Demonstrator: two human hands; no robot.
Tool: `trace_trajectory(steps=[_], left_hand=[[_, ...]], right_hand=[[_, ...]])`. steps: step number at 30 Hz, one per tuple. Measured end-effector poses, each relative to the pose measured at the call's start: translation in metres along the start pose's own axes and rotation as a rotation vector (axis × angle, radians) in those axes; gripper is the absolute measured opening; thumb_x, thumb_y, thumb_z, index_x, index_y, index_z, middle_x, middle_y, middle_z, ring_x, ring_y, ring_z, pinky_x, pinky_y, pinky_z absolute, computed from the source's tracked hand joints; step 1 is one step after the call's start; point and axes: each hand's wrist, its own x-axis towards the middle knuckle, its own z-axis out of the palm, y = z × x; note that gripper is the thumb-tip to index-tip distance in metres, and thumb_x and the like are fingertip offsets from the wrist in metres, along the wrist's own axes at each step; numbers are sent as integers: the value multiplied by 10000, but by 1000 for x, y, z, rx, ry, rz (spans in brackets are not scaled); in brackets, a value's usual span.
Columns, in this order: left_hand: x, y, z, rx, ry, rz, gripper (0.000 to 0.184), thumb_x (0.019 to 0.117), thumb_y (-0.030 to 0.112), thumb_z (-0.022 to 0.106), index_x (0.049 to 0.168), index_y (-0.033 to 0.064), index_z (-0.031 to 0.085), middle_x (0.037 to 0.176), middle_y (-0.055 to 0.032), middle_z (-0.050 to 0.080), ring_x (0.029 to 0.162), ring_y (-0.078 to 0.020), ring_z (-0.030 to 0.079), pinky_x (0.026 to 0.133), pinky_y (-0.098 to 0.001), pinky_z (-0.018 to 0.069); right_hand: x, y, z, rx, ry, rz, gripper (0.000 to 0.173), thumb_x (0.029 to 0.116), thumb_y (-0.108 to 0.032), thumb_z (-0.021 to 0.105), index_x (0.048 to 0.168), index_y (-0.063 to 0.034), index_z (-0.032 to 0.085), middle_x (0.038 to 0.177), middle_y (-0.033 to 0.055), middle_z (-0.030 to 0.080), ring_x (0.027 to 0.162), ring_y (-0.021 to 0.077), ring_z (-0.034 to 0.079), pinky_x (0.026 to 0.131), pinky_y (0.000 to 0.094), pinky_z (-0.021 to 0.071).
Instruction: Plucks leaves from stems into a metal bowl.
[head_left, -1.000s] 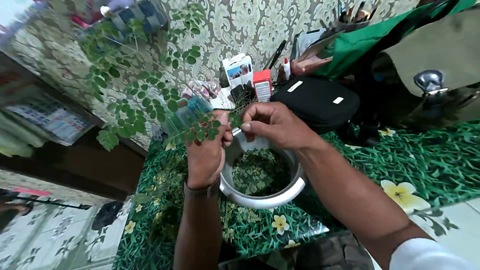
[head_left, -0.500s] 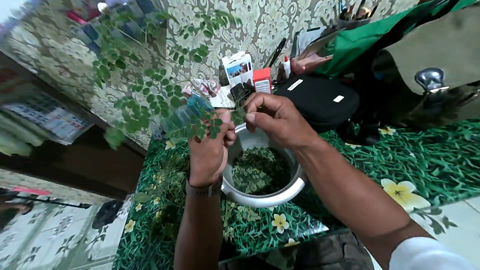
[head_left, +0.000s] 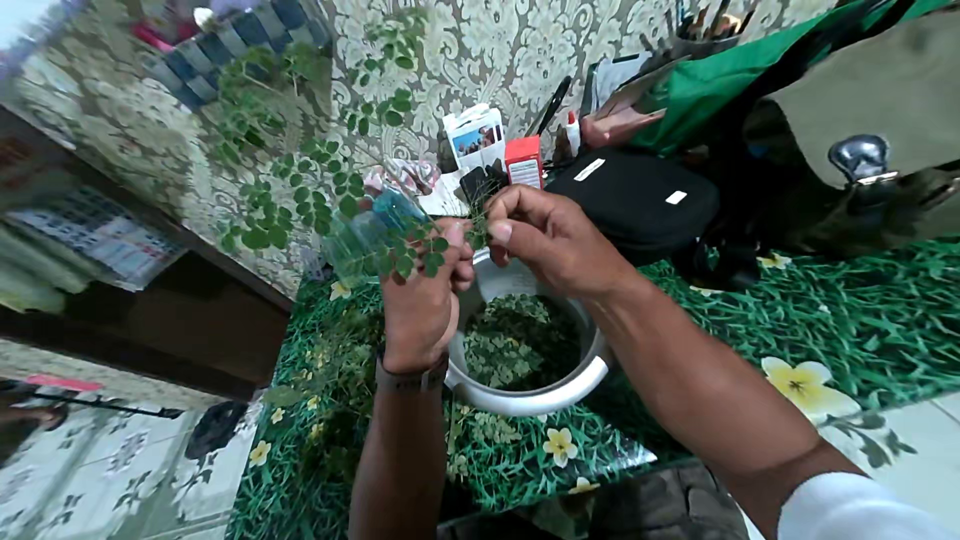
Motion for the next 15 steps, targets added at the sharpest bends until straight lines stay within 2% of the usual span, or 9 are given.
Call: trace_trajectory(steps=[3, 5, 8, 10, 12, 15], left_hand=[[0, -3, 1, -25, -9, 23, 89, 1023, 170, 633, 1051, 114, 697, 861, 5, 676, 668, -54, 621, 613, -207, 559], [0, -3, 2, -17, -6, 7, 98, 1030, 161, 620, 1064, 106, 693, 857, 2, 671, 658, -54, 616, 606, -206, 560], [1, 0, 0, 0, 6, 1, 126, 1047, 161, 586, 1095, 102, 687, 833, 23, 653, 660, -46, 611, 612, -192, 555], [1, -1, 0, -5, 22, 16, 120, 1041, 155, 599, 1092, 97, 691, 831, 20, 658, 658, -49, 615, 612, -193, 557], [1, -2, 2, 1, 16, 19, 115, 1032, 152, 613, 1086, 98, 699, 851, 8, 681, 664, -51, 623, 610, -197, 557], [-1, -5, 4, 5, -25, 4, 127, 1029, 160, 623, 1086, 87, 710, 850, 3, 686, 664, -48, 618, 613, -192, 550]], right_hand=[[1, 0, 2, -54, -45, 14, 114, 970, -179, 620, 962, -65, 636, 896, 29, 619, 689, 84, 583, 588, 240, 527], [1, 1, 3, -74, -44, 8, 80, 960, -105, 597, 905, -57, 628, 908, 46, 618, 679, 91, 578, 568, 239, 515], [1, 0, 0, -90, -72, 17, 79, 948, -87, 586, 881, -61, 619, 887, 40, 618, 664, 79, 570, 555, 220, 501], [0, -1, 1, -79, -64, 40, 54, 945, -125, 611, 936, -72, 617, 859, 25, 615, 650, 74, 564, 550, 217, 495], [0, -1, 4, -52, -26, 35, 110, 954, -168, 635, 1008, -72, 630, 855, 17, 622, 672, 75, 581, 575, 221, 513], [2, 5, 4, 8, 10, 14, 69, 971, -126, 599, 965, -67, 637, 930, 27, 630, 721, 80, 593, 618, 243, 533]])
